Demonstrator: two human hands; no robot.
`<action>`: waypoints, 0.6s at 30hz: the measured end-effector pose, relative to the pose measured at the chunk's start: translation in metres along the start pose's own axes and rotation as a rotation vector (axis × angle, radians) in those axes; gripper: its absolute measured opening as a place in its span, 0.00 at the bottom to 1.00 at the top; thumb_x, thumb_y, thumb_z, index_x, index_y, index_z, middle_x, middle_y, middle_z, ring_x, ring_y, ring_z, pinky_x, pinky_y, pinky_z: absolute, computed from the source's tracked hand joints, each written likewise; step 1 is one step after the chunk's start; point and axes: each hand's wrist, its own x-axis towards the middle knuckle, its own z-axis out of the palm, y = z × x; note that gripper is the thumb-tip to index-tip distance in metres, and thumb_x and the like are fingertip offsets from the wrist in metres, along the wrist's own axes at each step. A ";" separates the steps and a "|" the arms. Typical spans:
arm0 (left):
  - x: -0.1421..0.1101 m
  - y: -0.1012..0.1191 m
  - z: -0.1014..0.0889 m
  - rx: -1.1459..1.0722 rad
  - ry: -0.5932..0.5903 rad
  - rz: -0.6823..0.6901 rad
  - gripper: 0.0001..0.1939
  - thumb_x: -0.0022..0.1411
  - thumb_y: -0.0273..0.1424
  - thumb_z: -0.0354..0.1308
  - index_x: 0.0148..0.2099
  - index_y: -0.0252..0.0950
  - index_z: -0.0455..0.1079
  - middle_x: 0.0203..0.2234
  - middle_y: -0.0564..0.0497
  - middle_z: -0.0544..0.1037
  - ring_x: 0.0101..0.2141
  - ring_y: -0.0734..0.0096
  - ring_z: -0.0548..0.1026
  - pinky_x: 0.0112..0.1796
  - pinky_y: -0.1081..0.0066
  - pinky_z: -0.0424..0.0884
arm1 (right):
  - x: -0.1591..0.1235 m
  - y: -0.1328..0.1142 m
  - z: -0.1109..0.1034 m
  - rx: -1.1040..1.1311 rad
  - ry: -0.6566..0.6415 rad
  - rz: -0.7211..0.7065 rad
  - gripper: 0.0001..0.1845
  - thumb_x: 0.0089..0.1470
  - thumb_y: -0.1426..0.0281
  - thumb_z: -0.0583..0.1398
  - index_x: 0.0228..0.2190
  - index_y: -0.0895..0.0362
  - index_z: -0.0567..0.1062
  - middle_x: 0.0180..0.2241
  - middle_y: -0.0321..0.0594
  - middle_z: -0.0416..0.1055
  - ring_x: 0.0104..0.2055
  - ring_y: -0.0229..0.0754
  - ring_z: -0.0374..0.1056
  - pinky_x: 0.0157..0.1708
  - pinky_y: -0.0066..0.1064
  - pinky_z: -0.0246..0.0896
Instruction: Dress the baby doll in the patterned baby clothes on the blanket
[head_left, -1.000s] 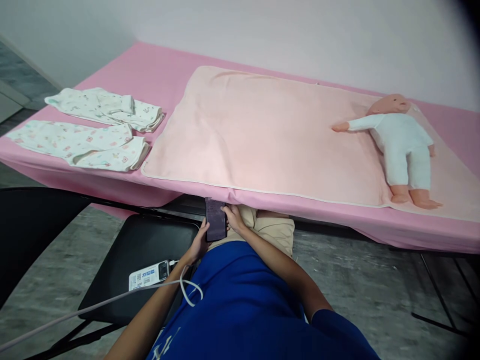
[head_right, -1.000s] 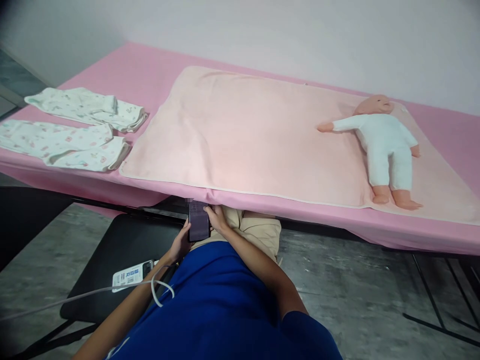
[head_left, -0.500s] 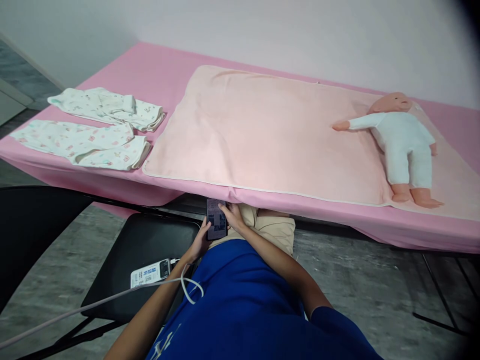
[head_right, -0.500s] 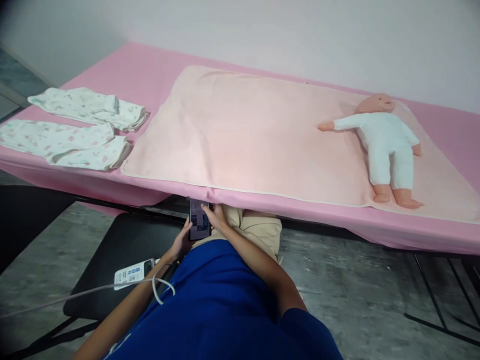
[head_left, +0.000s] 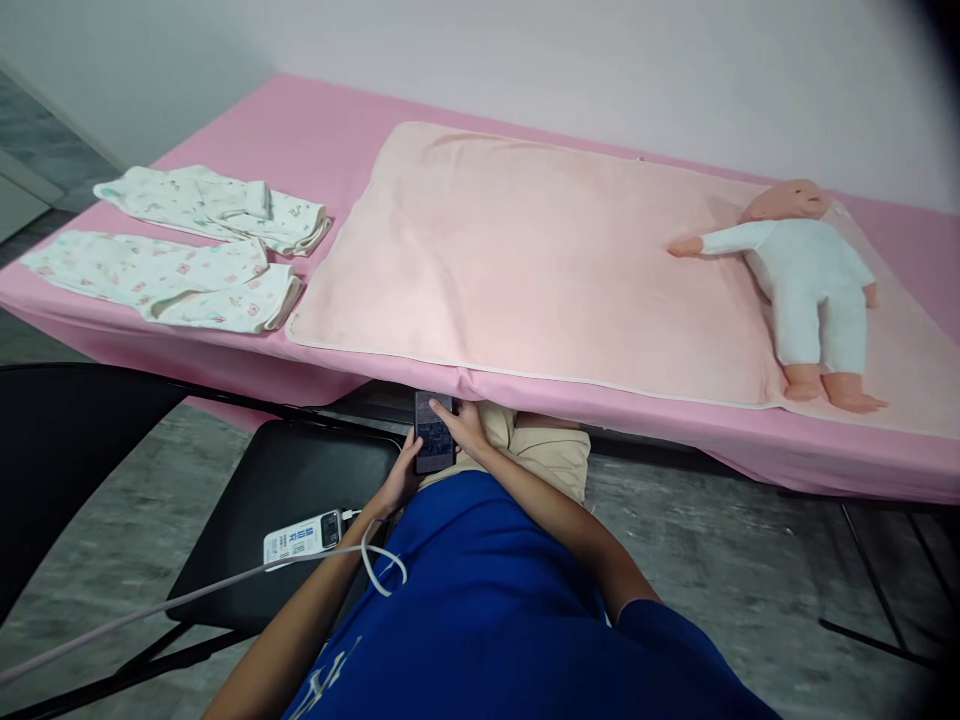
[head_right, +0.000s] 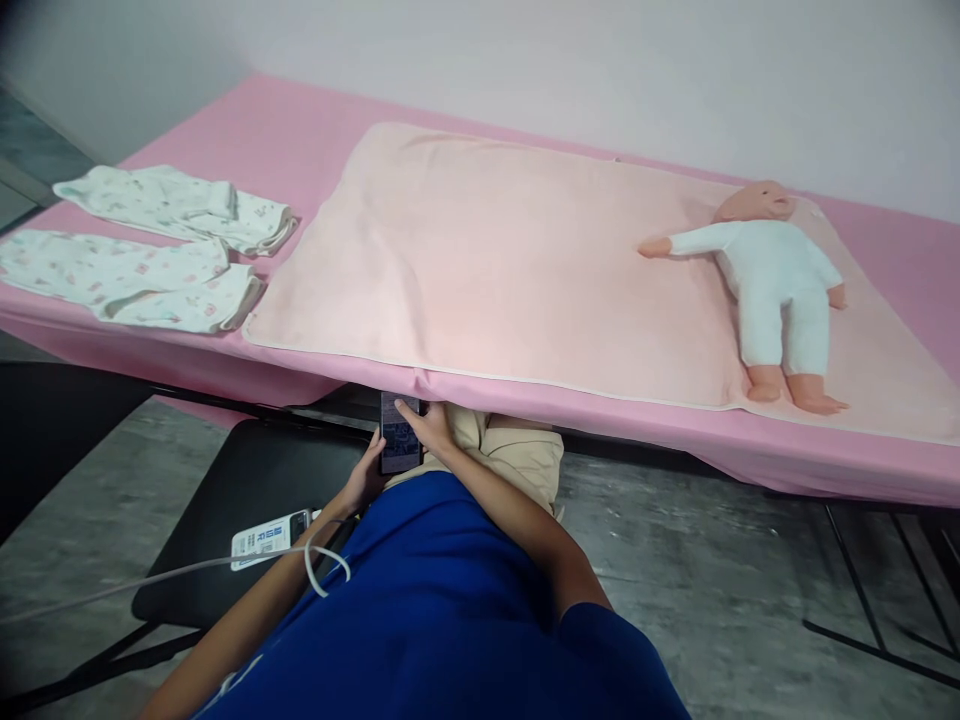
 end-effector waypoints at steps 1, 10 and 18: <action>0.000 0.000 0.001 -0.005 0.000 0.004 0.48 0.67 0.45 0.70 0.82 0.51 0.54 0.70 0.44 0.75 0.68 0.45 0.74 0.68 0.47 0.69 | 0.000 -0.002 -0.001 -0.004 -0.002 0.005 0.27 0.57 0.49 0.69 0.49 0.55 0.81 0.50 0.47 0.82 0.57 0.52 0.77 0.62 0.45 0.73; 0.006 -0.004 -0.009 -0.052 -0.096 0.010 0.46 0.71 0.47 0.67 0.82 0.48 0.51 0.68 0.40 0.76 0.64 0.45 0.78 0.68 0.44 0.69 | -0.061 -0.053 -0.035 -0.059 0.207 0.045 0.23 0.64 0.53 0.61 0.54 0.52 0.76 0.56 0.49 0.77 0.64 0.56 0.71 0.64 0.49 0.69; 0.006 -0.002 -0.004 -0.033 -0.043 0.008 0.44 0.70 0.47 0.67 0.80 0.44 0.55 0.63 0.40 0.81 0.62 0.45 0.81 0.67 0.47 0.71 | -0.180 -0.218 -0.063 0.031 -0.278 -0.005 0.29 0.78 0.58 0.42 0.59 0.41 0.79 0.59 0.47 0.78 0.64 0.55 0.75 0.67 0.54 0.70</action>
